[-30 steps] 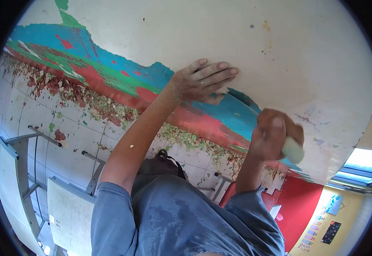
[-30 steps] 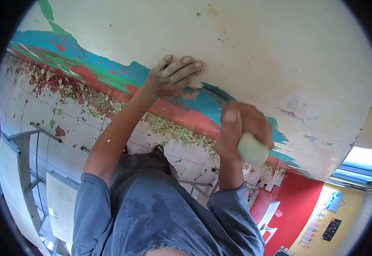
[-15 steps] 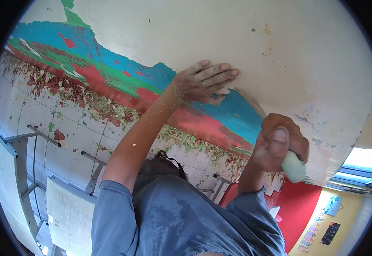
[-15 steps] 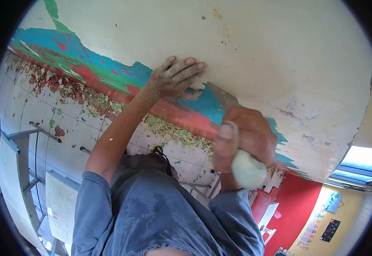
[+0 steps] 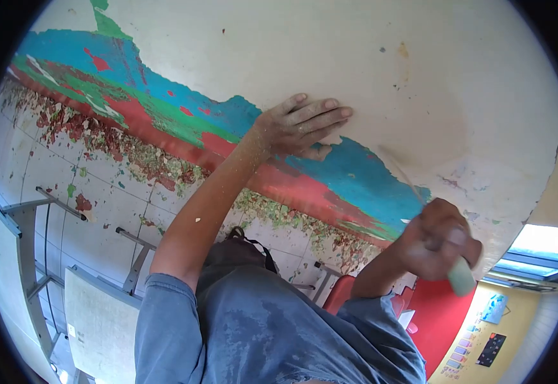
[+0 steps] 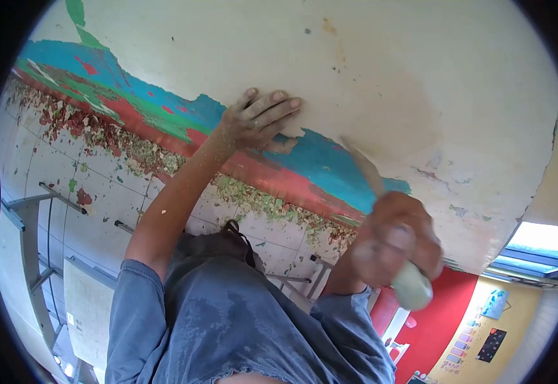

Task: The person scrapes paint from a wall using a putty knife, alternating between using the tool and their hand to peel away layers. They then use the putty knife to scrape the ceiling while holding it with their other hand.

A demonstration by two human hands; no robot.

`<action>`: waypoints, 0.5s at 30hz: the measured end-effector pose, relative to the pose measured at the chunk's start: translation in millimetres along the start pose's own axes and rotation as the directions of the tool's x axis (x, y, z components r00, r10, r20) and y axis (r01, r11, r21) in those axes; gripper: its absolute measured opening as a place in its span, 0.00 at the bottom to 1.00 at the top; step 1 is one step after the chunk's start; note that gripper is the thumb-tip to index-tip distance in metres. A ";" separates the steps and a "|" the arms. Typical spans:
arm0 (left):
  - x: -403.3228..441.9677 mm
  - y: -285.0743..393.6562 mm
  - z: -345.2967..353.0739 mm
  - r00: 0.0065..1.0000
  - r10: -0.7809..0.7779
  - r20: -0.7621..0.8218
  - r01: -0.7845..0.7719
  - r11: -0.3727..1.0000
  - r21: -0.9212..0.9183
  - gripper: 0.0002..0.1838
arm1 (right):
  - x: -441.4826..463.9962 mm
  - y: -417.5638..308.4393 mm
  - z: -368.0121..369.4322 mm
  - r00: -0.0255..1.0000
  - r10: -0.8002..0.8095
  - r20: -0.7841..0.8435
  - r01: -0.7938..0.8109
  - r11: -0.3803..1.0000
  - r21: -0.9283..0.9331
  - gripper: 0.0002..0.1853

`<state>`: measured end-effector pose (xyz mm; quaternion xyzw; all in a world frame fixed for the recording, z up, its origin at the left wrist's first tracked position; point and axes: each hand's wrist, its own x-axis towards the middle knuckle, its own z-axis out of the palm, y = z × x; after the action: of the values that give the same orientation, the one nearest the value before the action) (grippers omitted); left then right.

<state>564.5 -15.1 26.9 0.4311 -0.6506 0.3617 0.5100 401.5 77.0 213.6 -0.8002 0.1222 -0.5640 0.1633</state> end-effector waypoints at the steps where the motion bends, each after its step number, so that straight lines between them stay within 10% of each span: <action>1: -3.5 4.1 -2.6 1.000 0.004 0.008 -0.004 1.000 0.004 0.30 | 1.3 6.8 14.0 0.982 0.043 -0.184 -0.062 0.994 -0.095 0.08; 7: -2.4 3.8 -3.3 1.000 0.003 -0.001 -0.003 1.000 0.002 0.30 | -22.5 22.5 3.7 0.961 0.134 -0.241 -0.216 0.910 -0.355 0.06; 10: -3.3 4.2 0.4 1.000 -0.004 -0.030 0.003 0.999 -0.034 0.29 | -28.5 24.0 -5.0 0.949 0.082 -0.306 -0.169 0.948 -0.269 0.06; 12: -8.0 3.5 0.9 1.000 -0.022 -0.010 0.022 0.999 -0.037 0.30 | -25.1 14.5 -15.1 0.949 0.060 -0.310 -0.015 0.989 0.147 0.06; 15: -6.8 7.4 1.0 0.999 -0.034 -0.005 0.033 0.999 -0.042 0.31 | -23.8 5.6 -23.6 0.944 0.094 -0.316 -0.086 0.996 0.040 0.05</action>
<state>558.0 -12.0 19.8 0.4301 -0.6494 0.3406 0.5267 371.3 78.0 198.1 -0.6904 0.1761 -0.6789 0.1771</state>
